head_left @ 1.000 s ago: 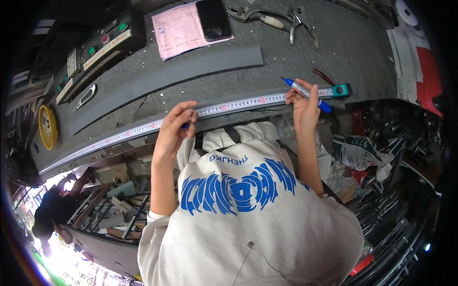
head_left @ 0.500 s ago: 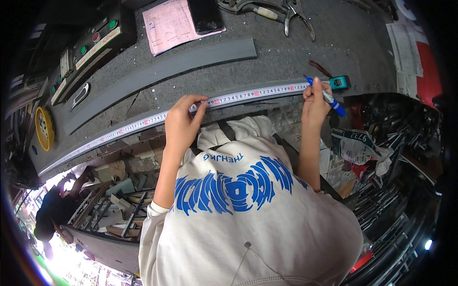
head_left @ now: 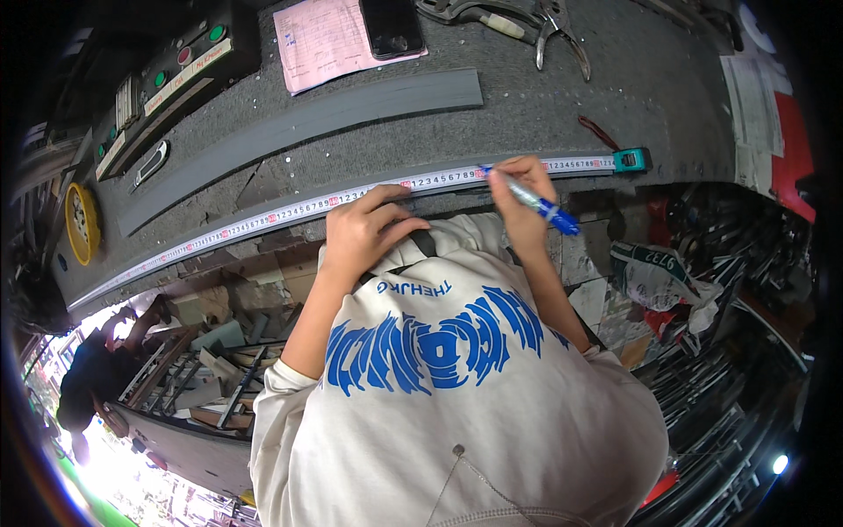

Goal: The person measures a long metal profile with a tape measure and marks it with a marker. They then place the profile into a cutting machine, align it, and operate the machine to cut the profile. The person repeats this process for multiple pieces.

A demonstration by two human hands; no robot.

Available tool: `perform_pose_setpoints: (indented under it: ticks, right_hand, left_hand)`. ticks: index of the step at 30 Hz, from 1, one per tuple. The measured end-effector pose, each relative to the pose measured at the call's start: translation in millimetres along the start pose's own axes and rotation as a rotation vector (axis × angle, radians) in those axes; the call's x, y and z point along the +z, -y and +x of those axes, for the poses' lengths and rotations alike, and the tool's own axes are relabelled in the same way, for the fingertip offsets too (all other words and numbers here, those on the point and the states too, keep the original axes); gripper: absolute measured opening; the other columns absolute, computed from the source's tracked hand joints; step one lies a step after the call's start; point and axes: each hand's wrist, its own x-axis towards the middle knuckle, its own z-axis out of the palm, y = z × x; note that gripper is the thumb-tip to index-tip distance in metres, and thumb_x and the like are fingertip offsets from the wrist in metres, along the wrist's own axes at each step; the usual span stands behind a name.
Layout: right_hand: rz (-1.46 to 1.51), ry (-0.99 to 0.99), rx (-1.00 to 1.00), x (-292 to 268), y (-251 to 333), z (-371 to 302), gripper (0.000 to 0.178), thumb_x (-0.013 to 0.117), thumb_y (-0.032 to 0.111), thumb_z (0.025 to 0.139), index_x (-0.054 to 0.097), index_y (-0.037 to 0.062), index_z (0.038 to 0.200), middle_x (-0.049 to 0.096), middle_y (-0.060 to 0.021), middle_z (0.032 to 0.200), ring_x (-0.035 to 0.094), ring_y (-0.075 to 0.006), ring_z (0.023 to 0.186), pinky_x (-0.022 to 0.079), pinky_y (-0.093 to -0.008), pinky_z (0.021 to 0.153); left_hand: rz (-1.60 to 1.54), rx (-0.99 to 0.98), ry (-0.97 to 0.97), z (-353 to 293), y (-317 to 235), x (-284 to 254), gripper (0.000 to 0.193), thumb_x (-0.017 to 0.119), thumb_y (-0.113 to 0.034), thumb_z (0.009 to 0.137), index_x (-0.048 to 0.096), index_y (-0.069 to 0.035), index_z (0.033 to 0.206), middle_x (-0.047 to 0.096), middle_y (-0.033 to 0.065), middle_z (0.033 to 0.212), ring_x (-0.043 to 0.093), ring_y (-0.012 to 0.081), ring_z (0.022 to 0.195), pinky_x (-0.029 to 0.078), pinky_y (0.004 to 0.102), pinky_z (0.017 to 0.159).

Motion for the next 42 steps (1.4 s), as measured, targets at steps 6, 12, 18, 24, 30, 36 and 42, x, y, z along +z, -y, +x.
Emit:
perform_pose_setpoints:
  ticks: [6, 12, 18, 24, 30, 36, 42]
  right_hand:
    - [-0.176, 0.143, -0.157, 16.5, -20.4, -6.0, 0.017, 0.069, -0.004, 0.085, 0.053, 0.0008, 0.083, 0.060, -0.0063, 0.080, 0.054, -0.0092, 0.073, 0.045, -0.0240, 0.069]
    - [-0.223, 0.171, -0.181, 17.3, -31.3, -4.3, 0.019, 0.071, -0.004, 0.083, 0.053, 0.0008, 0.078, 0.059, -0.0064, 0.074, 0.053, -0.0095, 0.067, 0.045, -0.0243, 0.063]
    - [-0.268, 0.171, -0.223, 18.7, -33.3, -3.1, 0.021, 0.073, -0.003, 0.080, 0.053, 0.0009, 0.074, 0.058, -0.0061, 0.070, 0.054, -0.0100, 0.063, 0.045, -0.0246, 0.060]
    - [-0.308, 0.181, -0.269, 18.8, -36.5, -1.5, 0.021, 0.074, -0.002, 0.078, 0.054, 0.0010, 0.073, 0.059, -0.0065, 0.070, 0.055, -0.0108, 0.062, 0.045, -0.0251, 0.059]
    - [-0.332, 0.156, -0.305, 20.5, -37.3, -1.7, 0.021, 0.074, -0.001, 0.077, 0.054, 0.0008, 0.073, 0.059, -0.0077, 0.069, 0.055, -0.0122, 0.061, 0.046, -0.0256, 0.058]
    - [-0.337, 0.191, -0.292, 17.0, -36.4, -1.3, 0.021, 0.074, -0.001, 0.078, 0.054, 0.0010, 0.071, 0.059, -0.0074, 0.069, 0.056, -0.0124, 0.061, 0.045, -0.0257, 0.058]
    - [-0.340, 0.138, -0.265, 20.5, -36.6, -3.8, 0.021, 0.074, -0.002, 0.078, 0.054, 0.0017, 0.070, 0.060, -0.0068, 0.069, 0.056, -0.0117, 0.060, 0.045, -0.0253, 0.058]
  left_hand:
    - [0.108, 0.079, -0.074, 12.5, 3.1, 24.9, 0.026, 0.081, -0.025, 0.075, 0.075, -0.011, 0.096, 0.071, 0.0010, 0.096, 0.069, 0.0173, 0.068, 0.054, 0.0284, 0.056]
    - [0.135, 0.085, -0.039, 8.8, 5.3, 36.8, 0.021, 0.076, -0.024, 0.080, 0.075, -0.013, 0.098, 0.064, -0.0027, 0.091, 0.064, 0.0169, 0.057, 0.052, 0.0298, 0.050]
    - [0.151, 0.079, -0.064, 9.3, 9.2, 41.8, 0.016, 0.074, -0.023, 0.082, 0.076, -0.017, 0.096, 0.060, -0.0031, 0.090, 0.061, 0.0164, 0.054, 0.051, 0.0300, 0.048]
    - [0.176, 0.085, -0.057, 9.0, 10.2, 42.8, 0.013, 0.072, -0.021, 0.084, 0.077, -0.018, 0.095, 0.058, -0.0029, 0.089, 0.060, 0.0161, 0.053, 0.050, 0.0302, 0.047]
    - [0.175, 0.095, -0.062, 9.6, 11.0, 42.9, 0.012, 0.072, -0.019, 0.083, 0.077, -0.018, 0.094, 0.058, -0.0027, 0.088, 0.059, 0.0161, 0.052, 0.050, 0.0302, 0.046]
    - [0.176, 0.063, -0.043, 8.5, 9.6, 41.7, 0.016, 0.077, -0.017, 0.078, 0.077, -0.018, 0.094, 0.061, -0.0021, 0.088, 0.062, 0.0160, 0.058, 0.050, 0.0305, 0.050]
    - [0.160, 0.088, -0.074, 9.5, 10.6, 42.9, 0.012, 0.072, -0.019, 0.083, 0.077, -0.019, 0.094, 0.058, -0.0029, 0.087, 0.061, 0.0161, 0.054, 0.050, 0.0305, 0.047]
